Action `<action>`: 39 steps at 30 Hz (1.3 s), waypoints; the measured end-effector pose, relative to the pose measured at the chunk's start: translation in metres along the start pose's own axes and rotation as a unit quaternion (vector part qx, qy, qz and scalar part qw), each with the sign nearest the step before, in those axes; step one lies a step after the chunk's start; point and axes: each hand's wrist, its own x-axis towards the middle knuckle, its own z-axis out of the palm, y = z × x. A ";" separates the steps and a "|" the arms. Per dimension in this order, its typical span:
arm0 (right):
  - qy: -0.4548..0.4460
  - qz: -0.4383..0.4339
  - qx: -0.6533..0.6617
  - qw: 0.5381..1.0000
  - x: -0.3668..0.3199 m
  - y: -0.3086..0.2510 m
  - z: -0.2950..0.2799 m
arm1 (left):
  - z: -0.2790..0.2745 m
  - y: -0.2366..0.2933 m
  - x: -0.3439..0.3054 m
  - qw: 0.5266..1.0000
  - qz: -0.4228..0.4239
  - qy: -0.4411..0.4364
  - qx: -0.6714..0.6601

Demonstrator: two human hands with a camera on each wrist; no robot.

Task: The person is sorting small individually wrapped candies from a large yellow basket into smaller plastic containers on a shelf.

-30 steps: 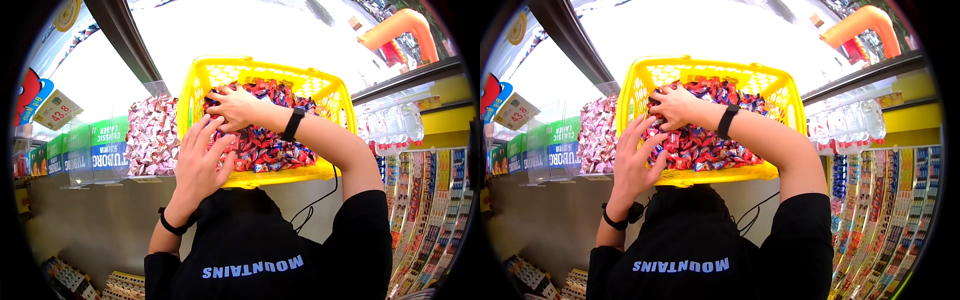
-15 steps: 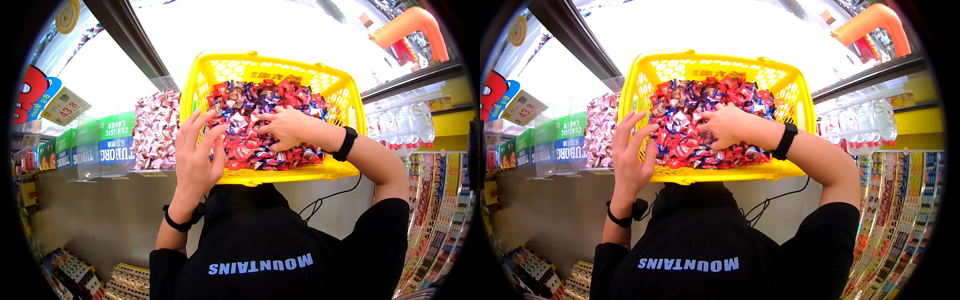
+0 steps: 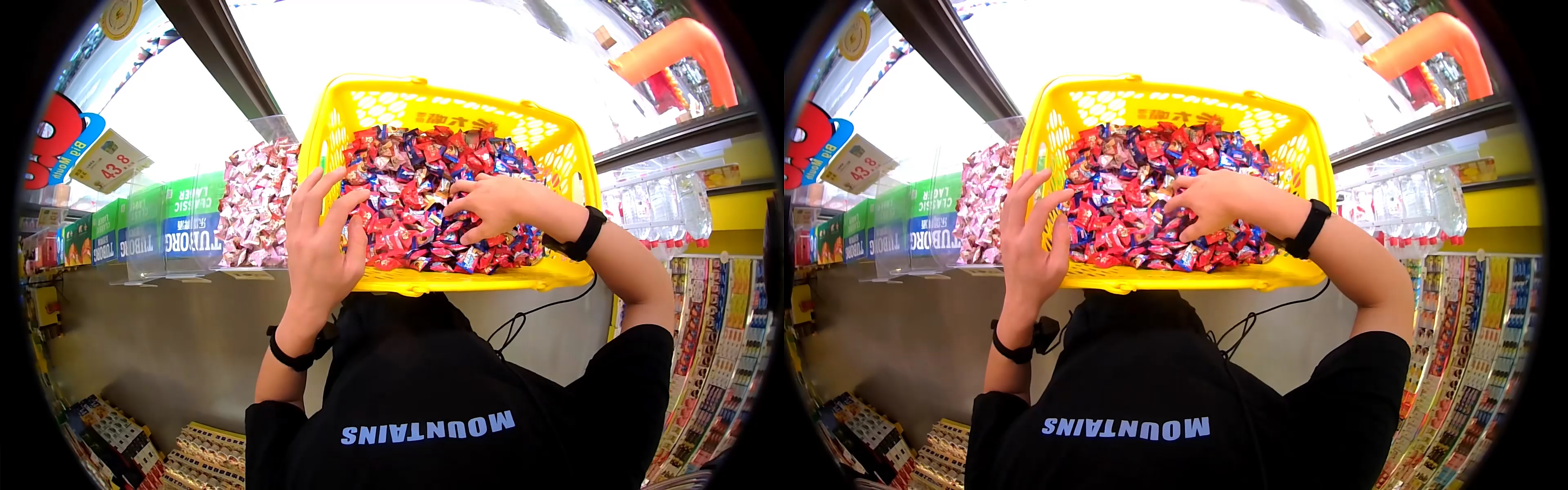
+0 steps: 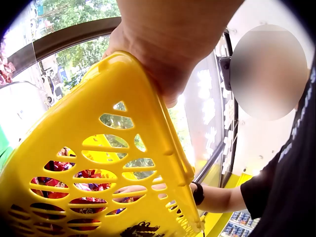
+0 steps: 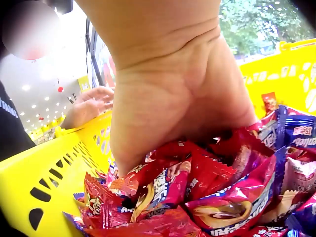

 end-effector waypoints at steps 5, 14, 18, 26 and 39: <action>0.024 0.017 -0.007 1.000 0.003 0.005 -0.009 | 0.001 0.000 0.001 1.000 0.000 0.000 0.001; -0.085 0.046 -0.051 0.994 0.004 -0.015 -0.032 | 0.001 0.000 0.000 1.000 0.004 0.003 0.000; -0.062 0.014 -0.052 0.997 0.011 -0.014 -0.043 | 0.003 -0.001 -0.001 1.000 0.003 0.011 0.002; 0.300 -0.003 -0.178 0.937 0.082 -0.012 -0.012 | 0.004 -0.001 0.000 1.000 0.006 0.014 0.011; 0.339 -0.007 -0.118 0.933 0.088 0.009 -0.004 | 0.004 0.000 0.000 1.000 0.000 0.016 0.018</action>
